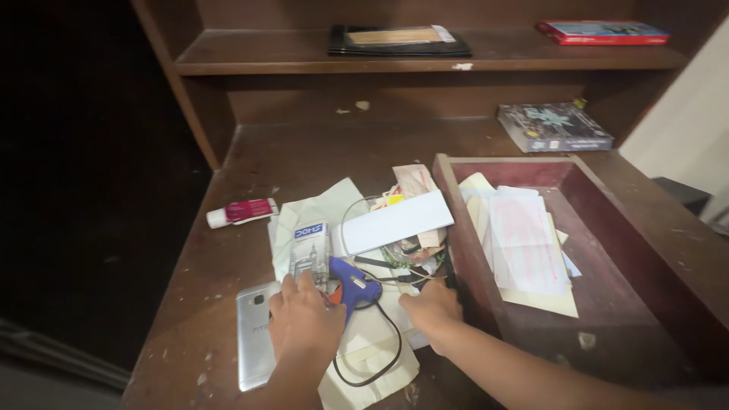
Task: The person cleans a wooden drawer with a cloth and then organizes various items into it. They place papers, a glue gun, a box, a phone, a tube of cream, and several small accessories into the drawer.
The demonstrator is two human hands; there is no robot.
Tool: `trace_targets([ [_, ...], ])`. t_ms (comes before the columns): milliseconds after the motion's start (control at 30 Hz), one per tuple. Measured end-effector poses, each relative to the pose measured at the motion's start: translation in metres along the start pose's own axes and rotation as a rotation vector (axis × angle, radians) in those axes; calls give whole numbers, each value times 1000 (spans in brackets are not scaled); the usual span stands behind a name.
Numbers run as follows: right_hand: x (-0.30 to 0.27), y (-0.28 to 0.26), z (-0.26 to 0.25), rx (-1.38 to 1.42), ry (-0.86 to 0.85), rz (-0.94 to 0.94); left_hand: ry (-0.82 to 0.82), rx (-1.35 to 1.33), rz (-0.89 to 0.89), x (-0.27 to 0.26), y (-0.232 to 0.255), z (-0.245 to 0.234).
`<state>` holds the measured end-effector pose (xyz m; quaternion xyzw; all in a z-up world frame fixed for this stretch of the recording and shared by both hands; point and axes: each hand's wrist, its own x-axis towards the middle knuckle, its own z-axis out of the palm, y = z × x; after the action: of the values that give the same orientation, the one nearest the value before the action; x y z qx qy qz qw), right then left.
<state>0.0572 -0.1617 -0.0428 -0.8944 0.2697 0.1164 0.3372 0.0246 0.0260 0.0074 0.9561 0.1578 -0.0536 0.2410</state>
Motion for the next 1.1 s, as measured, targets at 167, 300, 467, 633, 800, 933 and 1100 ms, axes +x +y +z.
trace_targets([
  [167,27,2,7,186,-61,38,-156,33,-84,17,-7,10],
  [300,63,10,24,426,-191,60,-130,117,-31,22,-11,20],
  [467,79,13,17,783,-515,398,-167,108,-11,21,-6,27],
  [633,82,6,16,784,-637,366,-152,144,-38,24,6,25],
  [800,70,-18,1,712,-570,295,-20,242,260,8,9,14],
  [933,62,-28,-12,706,-542,243,-65,325,559,12,13,10],
  [1100,63,-29,-39,605,-562,175,-299,479,387,15,18,-9],
])
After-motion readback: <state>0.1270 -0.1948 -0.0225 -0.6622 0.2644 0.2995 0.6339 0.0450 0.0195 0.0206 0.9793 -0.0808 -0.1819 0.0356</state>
